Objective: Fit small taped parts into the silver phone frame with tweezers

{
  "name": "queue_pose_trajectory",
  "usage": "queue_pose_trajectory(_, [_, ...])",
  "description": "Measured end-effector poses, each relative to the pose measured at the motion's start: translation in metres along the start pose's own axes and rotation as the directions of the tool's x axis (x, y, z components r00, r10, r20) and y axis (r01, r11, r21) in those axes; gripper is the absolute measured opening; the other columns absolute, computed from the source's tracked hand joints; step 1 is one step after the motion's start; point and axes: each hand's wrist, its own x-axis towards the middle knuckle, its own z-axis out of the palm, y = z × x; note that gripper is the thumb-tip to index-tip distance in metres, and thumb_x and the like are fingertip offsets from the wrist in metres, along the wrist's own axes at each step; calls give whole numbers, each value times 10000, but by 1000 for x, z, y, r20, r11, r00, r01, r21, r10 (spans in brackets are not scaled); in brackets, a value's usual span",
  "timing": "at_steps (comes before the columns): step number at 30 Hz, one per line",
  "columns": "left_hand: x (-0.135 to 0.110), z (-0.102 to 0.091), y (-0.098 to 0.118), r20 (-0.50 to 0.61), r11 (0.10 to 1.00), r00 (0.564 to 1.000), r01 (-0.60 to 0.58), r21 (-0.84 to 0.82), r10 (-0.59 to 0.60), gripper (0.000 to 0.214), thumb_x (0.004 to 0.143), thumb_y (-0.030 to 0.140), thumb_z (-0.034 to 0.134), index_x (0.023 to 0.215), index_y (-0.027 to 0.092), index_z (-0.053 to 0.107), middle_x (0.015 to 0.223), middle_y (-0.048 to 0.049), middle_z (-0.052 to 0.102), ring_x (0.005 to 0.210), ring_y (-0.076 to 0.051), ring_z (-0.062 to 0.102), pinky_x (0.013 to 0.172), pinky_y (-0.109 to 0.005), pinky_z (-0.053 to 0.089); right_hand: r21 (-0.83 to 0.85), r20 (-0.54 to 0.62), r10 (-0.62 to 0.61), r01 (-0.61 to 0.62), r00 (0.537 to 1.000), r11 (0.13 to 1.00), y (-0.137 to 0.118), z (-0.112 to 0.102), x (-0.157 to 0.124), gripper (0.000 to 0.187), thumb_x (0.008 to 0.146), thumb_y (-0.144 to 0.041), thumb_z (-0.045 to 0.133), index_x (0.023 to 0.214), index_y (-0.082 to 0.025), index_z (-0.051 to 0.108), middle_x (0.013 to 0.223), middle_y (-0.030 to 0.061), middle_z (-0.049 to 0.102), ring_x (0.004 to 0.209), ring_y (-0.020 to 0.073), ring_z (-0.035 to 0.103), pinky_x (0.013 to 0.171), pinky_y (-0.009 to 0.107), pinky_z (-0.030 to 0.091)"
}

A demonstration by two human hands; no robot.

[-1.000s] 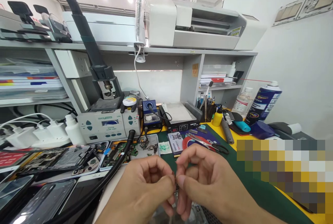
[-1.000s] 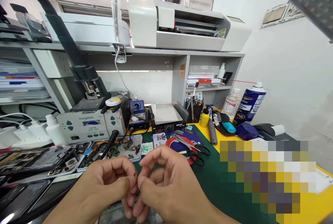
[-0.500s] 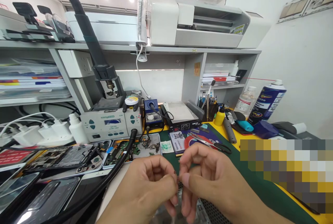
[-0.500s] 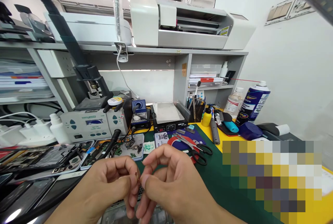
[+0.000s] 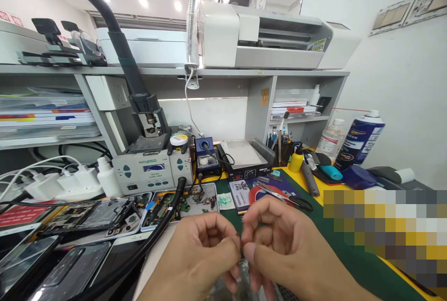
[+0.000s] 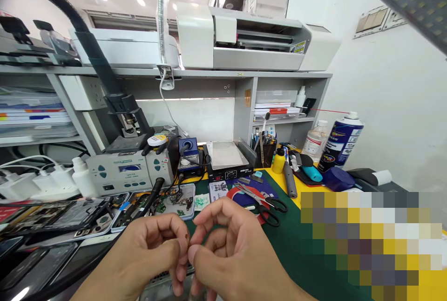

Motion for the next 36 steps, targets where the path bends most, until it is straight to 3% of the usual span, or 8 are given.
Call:
queue_pose_trajectory(9, [-4,-1,-3,7,1000,1000,-11,-2,11,82,659,232,637,628,159,613,522,-7,636,454,-127,571,486,-249,480,-17,-6,10,-10,1000,1000,0,1,3,289,690,-95,710,869,-191,504,704,-71,634,377,47,568,322,131,437])
queue_pose_trajectory(15, [0,-4,-8,112,997,993,34,-76,-26,162,671,292,696,631,154,621,528,-3,611,455,-130,568,471,-254,482,59,63,25,-29,998,998,-3,-2,3,296,678,-83,703,868,-184,498,679,-66,643,376,56,576,313,123,435])
queue_pose_trajectory(18, [1,-3,-7,93,995,996,23,-102,-13,184,709,317,701,657,158,625,553,-4,620,474,-123,574,485,-244,475,85,79,30,-37,996,996,-4,-3,4,295,681,-74,697,876,-178,502,662,-64,645,365,49,560,308,117,430])
queue_pose_trajectory(23, [3,0,-7,81,991,996,53,-126,-43,243,596,342,771,585,155,615,481,5,597,412,-116,549,435,-239,467,81,78,51,-57,996,995,-5,-4,5,281,713,-173,734,888,-176,514,711,-55,636,363,49,563,307,130,441])
queue_pose_trajectory(30, [-1,3,-15,54,979,998,-20,-202,31,136,682,267,687,641,162,611,523,22,578,448,-112,555,469,-244,489,130,130,76,-93,989,987,-6,-5,7,322,699,-252,772,871,-179,510,667,-56,620,363,47,549,316,128,447])
queue_pose_trajectory(36, [1,9,-8,-59,995,996,-68,-78,64,105,612,214,656,567,162,575,434,42,574,375,-93,525,430,-231,469,131,89,17,-29,996,991,-4,-2,4,322,655,-143,755,858,-182,508,620,-69,619,351,54,550,315,126,434])
